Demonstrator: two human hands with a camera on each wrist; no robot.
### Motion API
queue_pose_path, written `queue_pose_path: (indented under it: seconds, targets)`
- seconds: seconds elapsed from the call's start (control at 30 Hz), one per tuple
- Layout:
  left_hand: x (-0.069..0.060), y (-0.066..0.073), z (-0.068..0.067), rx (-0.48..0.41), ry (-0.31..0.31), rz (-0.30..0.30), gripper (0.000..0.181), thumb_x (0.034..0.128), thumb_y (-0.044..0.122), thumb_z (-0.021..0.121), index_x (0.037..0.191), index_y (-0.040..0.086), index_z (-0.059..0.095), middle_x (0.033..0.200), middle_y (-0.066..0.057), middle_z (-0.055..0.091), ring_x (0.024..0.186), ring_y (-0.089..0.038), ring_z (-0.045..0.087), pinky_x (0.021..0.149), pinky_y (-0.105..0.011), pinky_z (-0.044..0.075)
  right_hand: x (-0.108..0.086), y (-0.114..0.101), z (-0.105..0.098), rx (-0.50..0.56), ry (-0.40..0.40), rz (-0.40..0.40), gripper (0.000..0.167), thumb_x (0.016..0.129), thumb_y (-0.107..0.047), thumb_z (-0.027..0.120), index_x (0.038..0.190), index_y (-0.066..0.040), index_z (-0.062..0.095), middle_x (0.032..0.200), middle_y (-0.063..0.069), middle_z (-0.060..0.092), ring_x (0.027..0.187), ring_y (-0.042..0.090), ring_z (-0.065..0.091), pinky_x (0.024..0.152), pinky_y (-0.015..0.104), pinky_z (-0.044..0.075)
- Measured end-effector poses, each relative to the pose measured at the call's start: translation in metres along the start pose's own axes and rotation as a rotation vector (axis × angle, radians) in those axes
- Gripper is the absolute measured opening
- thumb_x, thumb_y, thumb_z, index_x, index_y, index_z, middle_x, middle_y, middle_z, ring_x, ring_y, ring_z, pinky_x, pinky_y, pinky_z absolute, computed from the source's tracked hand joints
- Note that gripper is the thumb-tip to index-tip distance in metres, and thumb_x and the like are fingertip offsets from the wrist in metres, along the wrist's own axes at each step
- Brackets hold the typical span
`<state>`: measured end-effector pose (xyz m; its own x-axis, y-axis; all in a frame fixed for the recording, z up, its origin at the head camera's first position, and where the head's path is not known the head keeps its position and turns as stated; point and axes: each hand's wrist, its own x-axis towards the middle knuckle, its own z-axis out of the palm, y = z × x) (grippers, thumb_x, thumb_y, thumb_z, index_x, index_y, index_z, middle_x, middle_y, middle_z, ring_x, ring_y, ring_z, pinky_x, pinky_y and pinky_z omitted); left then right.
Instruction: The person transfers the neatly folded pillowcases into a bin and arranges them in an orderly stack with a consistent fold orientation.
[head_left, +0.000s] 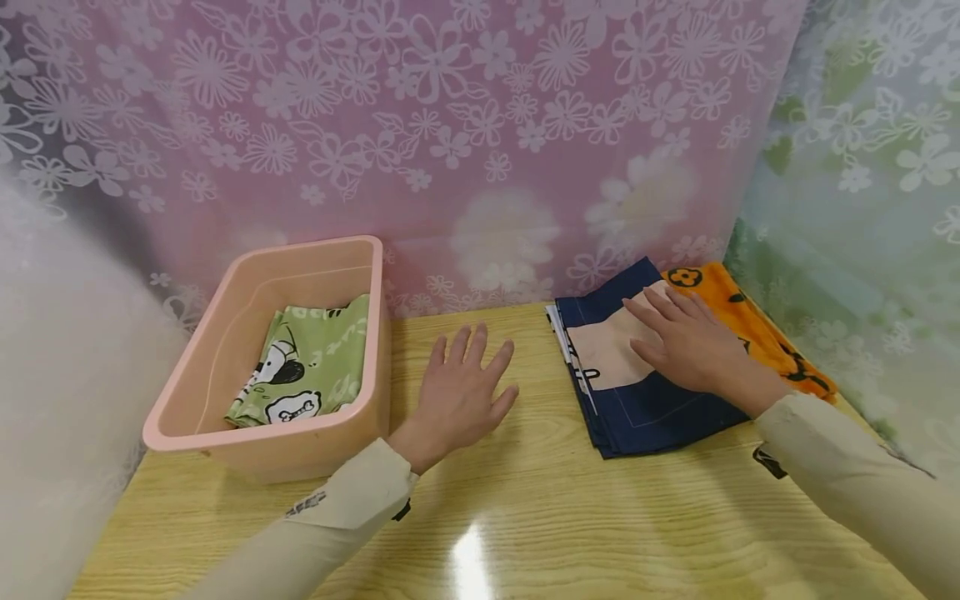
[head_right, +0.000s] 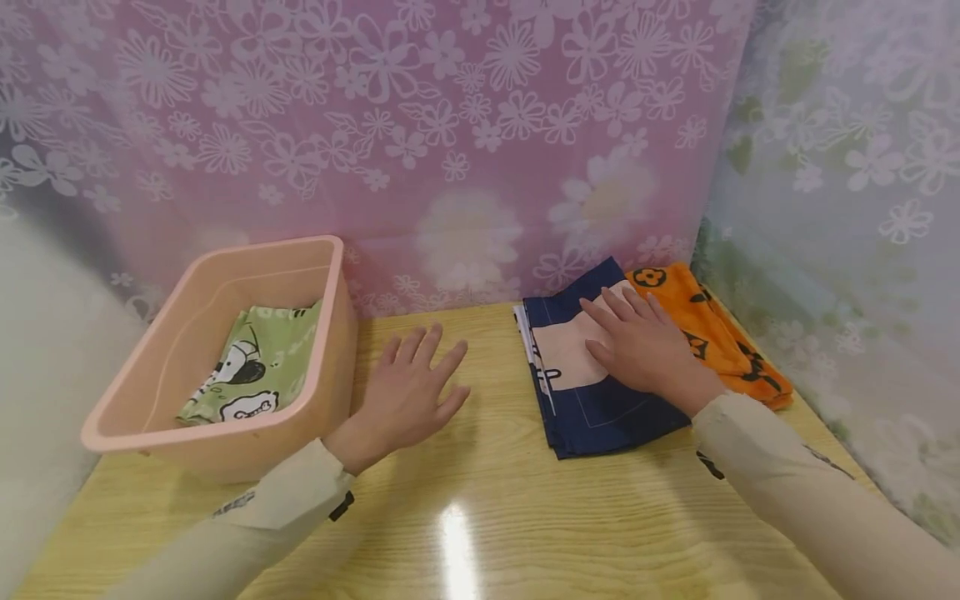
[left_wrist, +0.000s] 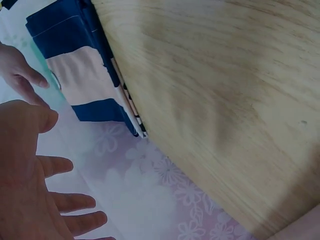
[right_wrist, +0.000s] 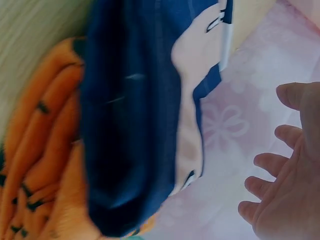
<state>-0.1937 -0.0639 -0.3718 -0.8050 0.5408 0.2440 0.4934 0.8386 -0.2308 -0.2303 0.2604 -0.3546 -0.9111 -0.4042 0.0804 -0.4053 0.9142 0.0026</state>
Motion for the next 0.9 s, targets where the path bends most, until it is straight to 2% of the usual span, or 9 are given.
queue_pose_path:
  seconds: [0.13,0.33,0.4,0.6,0.77,0.9]
  targets:
    - [0.006,0.005,0.009,-0.012,-0.013,0.012,0.058,0.0968,0.056,0.036,0.145,0.025,0.042,0.146,-0.015,0.037,0.134,-0.035,0.032,0.105,-0.056,0.028,-0.008,0.011,0.004,-0.025,-0.009,0.025,0.063,0.098,-0.036,0.051,0.151,-0.011,0.028,0.152,0.025,0.022,0.138,0.046,0.014,0.11,0.059,0.004]
    - [0.015,0.01,0.019,-0.042,-0.05,0.011,0.058,0.0972,0.058,0.032,0.147,0.028,0.039,0.15,-0.011,0.033,0.138,-0.033,0.026,0.107,-0.058,0.022,-0.015,0.021,0.006,-0.002,-0.032,0.067,0.064,0.1,-0.043,0.045,0.153,-0.015,0.023,0.154,0.023,0.017,0.139,0.046,0.008,0.108,0.057,-0.01]
    - [0.018,0.012,0.023,-0.046,-0.069,0.02,0.058,0.0973,0.059,0.031,0.147,0.029,0.039,0.151,-0.011,0.031,0.139,-0.033,0.024,0.107,-0.059,0.021,-0.017,0.024,0.007,0.01,-0.038,0.08,0.064,0.1,-0.045,0.042,0.153,-0.016,0.022,0.155,0.023,0.015,0.139,0.047,0.008,0.108,0.058,-0.011]
    - [0.027,0.019,0.032,-0.066,-0.112,0.052,0.06,0.0971,0.06,0.029,0.148,0.03,0.035,0.152,-0.011,0.029,0.139,-0.033,0.022,0.107,-0.057,0.022,-0.024,0.038,0.011,0.046,-0.053,0.095,0.066,0.101,-0.05,0.036,0.154,-0.014,0.019,0.154,0.025,0.014,0.137,0.049,0.008,0.107,0.064,0.0]
    - [0.038,0.028,0.036,-0.174,-0.165,0.035,0.059,0.0983,0.058,0.031,0.149,0.028,0.034,0.151,-0.012,0.03,0.135,-0.033,0.031,0.102,-0.051,0.035,-0.025,0.048,0.011,0.165,-0.084,0.093,0.069,0.101,-0.046,0.038,0.153,-0.006,0.015,0.153,0.03,0.009,0.138,0.049,0.009,0.107,0.063,0.006]
    - [0.048,0.036,0.039,-0.357,-0.248,-0.01,0.059,0.1002,0.053,0.032,0.151,0.021,0.03,0.148,-0.013,0.033,0.129,-0.034,0.039,0.095,-0.048,0.043,-0.023,0.056,0.01,0.326,-0.09,0.129,0.071,0.102,-0.044,0.039,0.153,-0.005,0.009,0.152,0.032,0.006,0.137,0.051,0.008,0.105,0.066,0.01]
